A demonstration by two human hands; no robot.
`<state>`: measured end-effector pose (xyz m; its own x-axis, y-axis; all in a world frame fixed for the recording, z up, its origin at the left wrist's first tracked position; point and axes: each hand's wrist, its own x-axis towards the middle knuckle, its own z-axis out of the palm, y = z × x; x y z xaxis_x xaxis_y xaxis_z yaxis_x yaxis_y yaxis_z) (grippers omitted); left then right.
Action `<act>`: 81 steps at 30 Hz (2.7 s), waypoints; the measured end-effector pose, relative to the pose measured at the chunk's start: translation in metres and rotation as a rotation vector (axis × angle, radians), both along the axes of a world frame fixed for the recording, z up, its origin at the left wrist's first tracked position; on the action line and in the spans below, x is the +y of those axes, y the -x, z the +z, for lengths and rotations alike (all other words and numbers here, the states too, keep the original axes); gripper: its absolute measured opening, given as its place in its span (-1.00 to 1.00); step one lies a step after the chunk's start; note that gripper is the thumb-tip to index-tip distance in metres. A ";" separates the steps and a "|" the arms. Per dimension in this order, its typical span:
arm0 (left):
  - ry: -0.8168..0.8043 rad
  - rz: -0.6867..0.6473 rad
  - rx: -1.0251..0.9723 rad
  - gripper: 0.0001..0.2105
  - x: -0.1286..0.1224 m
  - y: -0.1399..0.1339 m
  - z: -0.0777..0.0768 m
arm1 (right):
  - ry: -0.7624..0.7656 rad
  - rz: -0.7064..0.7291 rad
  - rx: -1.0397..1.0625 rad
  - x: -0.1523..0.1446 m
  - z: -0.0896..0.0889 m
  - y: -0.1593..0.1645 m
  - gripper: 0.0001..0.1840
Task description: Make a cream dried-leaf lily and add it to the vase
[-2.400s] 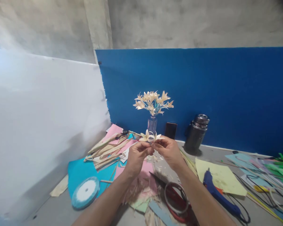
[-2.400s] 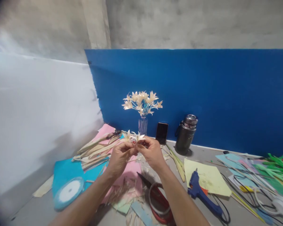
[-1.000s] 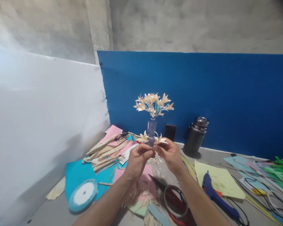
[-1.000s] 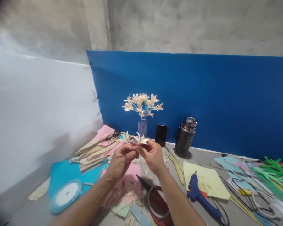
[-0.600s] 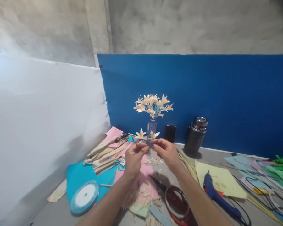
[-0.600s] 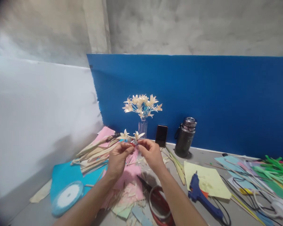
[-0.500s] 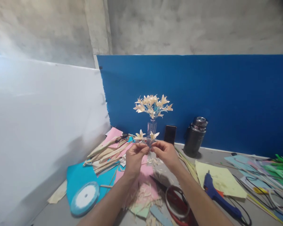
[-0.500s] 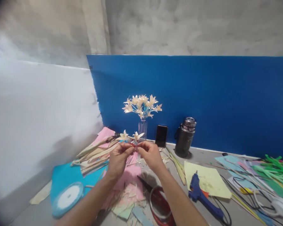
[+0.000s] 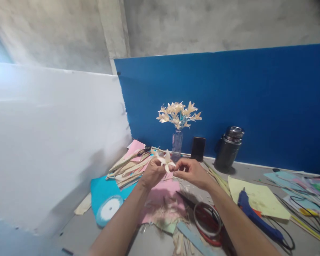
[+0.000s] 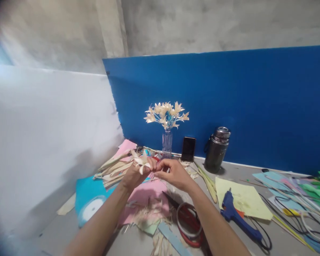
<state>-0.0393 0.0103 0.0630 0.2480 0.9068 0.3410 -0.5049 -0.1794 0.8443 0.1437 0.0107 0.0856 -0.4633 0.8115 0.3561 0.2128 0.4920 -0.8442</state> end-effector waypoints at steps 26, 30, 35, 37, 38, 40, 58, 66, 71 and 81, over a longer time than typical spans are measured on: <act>0.092 0.053 -0.100 -0.77 0.003 -0.020 -0.015 | 0.080 -0.051 0.382 0.001 -0.012 0.014 -0.78; 0.113 0.071 -0.140 -0.79 0.005 -0.019 -0.014 | -0.039 -0.115 0.414 0.002 -0.010 0.010 -0.76; 0.183 0.185 -0.175 -0.78 0.012 -0.016 -0.015 | -0.334 -0.325 0.410 0.002 0.002 -0.003 -0.74; 0.204 0.192 -0.168 -0.77 0.015 -0.015 -0.016 | -0.422 -0.379 0.387 0.003 0.004 -0.008 -0.78; 0.207 0.188 -0.165 -0.76 0.015 -0.016 -0.017 | -0.446 -0.390 0.379 0.004 0.004 -0.009 -0.81; 0.208 0.179 -0.166 -0.76 0.015 -0.017 -0.018 | -0.484 -0.393 0.360 0.004 0.005 -0.010 -0.83; 0.089 0.096 -0.151 -0.80 0.011 -0.028 -0.027 | -0.416 -0.366 0.180 0.002 -0.016 0.013 -0.87; 0.118 0.092 -0.173 -0.75 0.009 -0.031 -0.027 | -0.404 -0.375 0.160 -0.002 -0.014 0.019 -0.80; 0.168 0.057 -0.245 -0.72 0.008 -0.033 -0.027 | -0.412 -0.390 0.152 -0.003 -0.014 0.019 -0.82; 0.200 0.060 -0.264 -0.74 0.008 -0.034 -0.028 | -0.396 -0.370 0.144 -0.002 -0.015 0.020 -0.89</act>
<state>-0.0055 0.0183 0.0353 0.1187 0.9725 0.2002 -0.7046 -0.0596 0.7071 0.1241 0.0087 0.0707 -0.0971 0.7021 0.7055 0.3275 0.6919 -0.6435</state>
